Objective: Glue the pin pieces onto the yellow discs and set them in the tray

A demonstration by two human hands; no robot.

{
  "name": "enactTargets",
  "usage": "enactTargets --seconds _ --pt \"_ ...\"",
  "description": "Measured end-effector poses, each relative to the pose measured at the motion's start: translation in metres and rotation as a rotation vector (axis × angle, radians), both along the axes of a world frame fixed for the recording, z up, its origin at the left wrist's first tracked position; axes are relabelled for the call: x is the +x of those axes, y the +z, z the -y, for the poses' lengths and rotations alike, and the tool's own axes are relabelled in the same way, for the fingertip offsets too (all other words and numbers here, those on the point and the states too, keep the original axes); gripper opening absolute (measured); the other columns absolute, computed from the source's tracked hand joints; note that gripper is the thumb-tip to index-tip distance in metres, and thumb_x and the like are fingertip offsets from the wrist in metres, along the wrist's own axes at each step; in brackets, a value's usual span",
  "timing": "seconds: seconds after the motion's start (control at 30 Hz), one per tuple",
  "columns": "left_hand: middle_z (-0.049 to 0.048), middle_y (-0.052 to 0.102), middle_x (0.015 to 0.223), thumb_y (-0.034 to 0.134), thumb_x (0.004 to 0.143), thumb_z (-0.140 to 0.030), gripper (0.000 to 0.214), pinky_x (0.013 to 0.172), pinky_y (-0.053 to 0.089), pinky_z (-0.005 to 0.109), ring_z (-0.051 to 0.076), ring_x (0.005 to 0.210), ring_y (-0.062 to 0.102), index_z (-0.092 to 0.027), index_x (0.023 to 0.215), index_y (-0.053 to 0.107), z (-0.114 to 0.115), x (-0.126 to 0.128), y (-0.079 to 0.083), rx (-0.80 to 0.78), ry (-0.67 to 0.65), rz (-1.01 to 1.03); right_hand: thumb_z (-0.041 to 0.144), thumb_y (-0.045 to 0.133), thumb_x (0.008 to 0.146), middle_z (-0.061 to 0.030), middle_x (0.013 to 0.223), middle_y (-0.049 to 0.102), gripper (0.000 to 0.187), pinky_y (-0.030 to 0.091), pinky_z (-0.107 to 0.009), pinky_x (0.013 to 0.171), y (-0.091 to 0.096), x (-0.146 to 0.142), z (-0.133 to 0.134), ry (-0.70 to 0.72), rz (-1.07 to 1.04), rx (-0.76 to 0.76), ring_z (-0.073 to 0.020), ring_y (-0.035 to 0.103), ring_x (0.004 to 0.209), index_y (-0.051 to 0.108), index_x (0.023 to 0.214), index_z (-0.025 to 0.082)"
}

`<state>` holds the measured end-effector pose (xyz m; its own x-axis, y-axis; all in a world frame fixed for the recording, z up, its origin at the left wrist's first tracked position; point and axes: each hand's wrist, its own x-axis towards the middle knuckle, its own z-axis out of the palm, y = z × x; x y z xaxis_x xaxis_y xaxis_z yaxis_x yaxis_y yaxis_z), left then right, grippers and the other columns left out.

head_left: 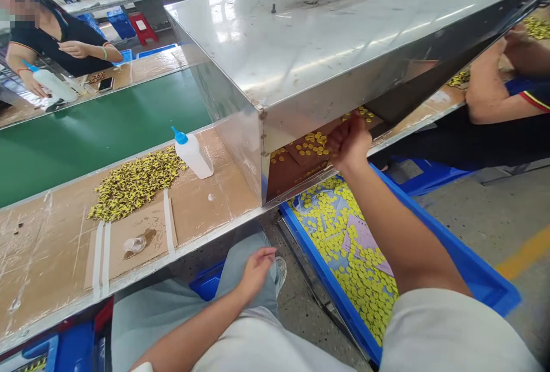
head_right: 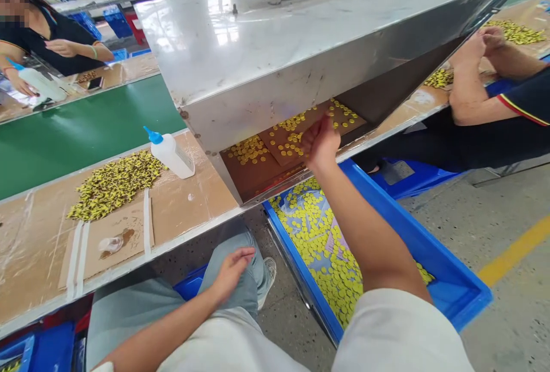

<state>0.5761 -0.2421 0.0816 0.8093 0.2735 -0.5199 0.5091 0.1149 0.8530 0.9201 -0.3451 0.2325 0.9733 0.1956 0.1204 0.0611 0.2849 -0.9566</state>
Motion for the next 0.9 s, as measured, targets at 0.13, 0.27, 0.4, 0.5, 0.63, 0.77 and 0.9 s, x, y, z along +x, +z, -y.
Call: enactTargets --seconds 0.13,0.27,0.4,0.5,0.63,0.77,0.9 --pt "0.0166 0.068 0.128 0.046 0.094 -0.042 0.043 0.101 0.05 0.033 0.023 0.119 0.065 -0.011 0.11 0.071 0.036 0.052 0.082 -0.89 0.296 0.09 0.058 0.033 0.103 0.0029 0.042 0.034 0.063 0.029 -0.028 0.044 -0.01 -0.118 0.006 0.147 0.262 -0.161 -0.0105 0.035 0.04 0.033 0.05 0.024" --pt "0.0084 0.071 0.091 0.048 0.094 -0.034 0.029 0.078 0.055 0.027 0.016 0.082 0.068 -0.013 0.085 0.066 0.046 0.084 0.129 -1.226 0.566 0.004 0.042 0.041 0.103 0.0004 0.053 0.048 0.052 0.03 -0.03 0.052 -0.023 -0.19 0.004 0.275 0.842 -0.616 -0.0113 0.041 0.051 0.046 0.056 0.021" --pt "0.0035 0.065 0.079 0.045 0.097 -0.03 0.026 0.068 0.054 0.023 0.013 0.072 0.064 -0.015 0.081 0.059 0.035 0.088 0.127 -1.229 0.721 0.002 0.03 0.045 0.1 -0.0044 0.072 0.068 0.034 0.045 -0.031 0.068 -0.028 -0.198 0.004 0.229 1.195 -0.7 -0.0159 0.061 0.072 0.063 0.074 0.019" --pt "-0.0038 0.048 0.059 0.048 0.095 -0.023 0.025 0.045 0.036 0.017 0.006 0.048 0.046 -0.017 0.071 0.05 0.022 0.079 0.114 -1.205 0.635 0.078 0.025 0.04 0.1 -0.0063 0.09 0.076 0.031 0.052 -0.034 0.088 -0.032 -0.163 0.013 0.203 1.191 -0.567 -0.0183 0.069 0.092 0.069 0.089 0.02" --pt "-0.0088 0.03 0.048 0.057 0.09 -0.026 0.021 0.039 0.012 0.018 0.004 0.038 0.023 -0.016 0.072 0.051 0.01 0.052 0.094 -1.081 0.375 0.033 0.042 0.047 0.099 -0.0121 0.101 0.076 0.035 0.054 -0.038 0.083 -0.042 -0.057 0.031 -0.149 0.747 -1.019 -0.0249 0.07 0.092 0.071 0.108 0.018" --pt "-0.0072 0.047 0.057 0.061 0.082 -0.016 0.027 0.041 0.009 0.018 0.002 0.038 0.024 -0.015 0.108 0.059 0.002 0.02 0.071 -0.96 0.226 -0.054 0.056 0.056 0.091 -0.0196 0.12 0.071 0.06 0.051 -0.044 0.094 -0.056 0.05 0.044 -0.15 0.419 -1.387 -0.0332 0.067 0.108 0.062 0.132 0.012" --pt "-0.004 0.056 0.07 0.059 0.065 -0.008 0.037 0.042 0.007 0.018 -0.001 0.038 0.023 -0.014 0.101 0.058 -0.002 0.0 0.054 -0.983 0.204 -0.136 0.066 0.069 0.078 -0.0258 0.111 0.071 0.075 0.05 -0.046 0.092 -0.064 0.097 0.048 -0.075 0.354 -1.484 -0.0397 0.065 0.109 0.068 0.123 0.006"
